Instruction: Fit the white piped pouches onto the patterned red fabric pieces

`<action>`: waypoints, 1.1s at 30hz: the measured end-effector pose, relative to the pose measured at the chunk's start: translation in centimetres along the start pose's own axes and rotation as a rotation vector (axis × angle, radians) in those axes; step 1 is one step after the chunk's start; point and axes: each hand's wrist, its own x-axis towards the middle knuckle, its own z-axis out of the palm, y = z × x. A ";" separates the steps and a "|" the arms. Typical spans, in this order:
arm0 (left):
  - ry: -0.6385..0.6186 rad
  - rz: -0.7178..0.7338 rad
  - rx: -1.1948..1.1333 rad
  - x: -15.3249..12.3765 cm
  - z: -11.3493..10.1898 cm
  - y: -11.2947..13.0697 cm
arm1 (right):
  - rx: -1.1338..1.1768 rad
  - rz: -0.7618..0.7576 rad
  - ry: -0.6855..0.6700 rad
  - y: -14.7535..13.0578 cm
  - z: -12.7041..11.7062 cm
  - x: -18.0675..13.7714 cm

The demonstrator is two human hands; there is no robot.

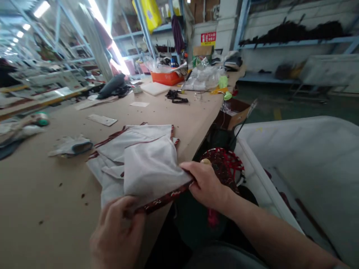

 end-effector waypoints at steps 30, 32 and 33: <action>-0.988 -1.128 -1.665 4.2 10.4 8.8 | 1.243 0.700 -0.013 1.4 -6.1 -3.2; -0.899 -1.167 -1.611 5.4 12.3 9.2 | 1.354 0.800 0.011 4.1 -5.7 -1.4; -0.861 -1.199 -1.552 5.6 13.4 9.3 | 1.370 0.865 0.021 5.7 -5.0 -1.0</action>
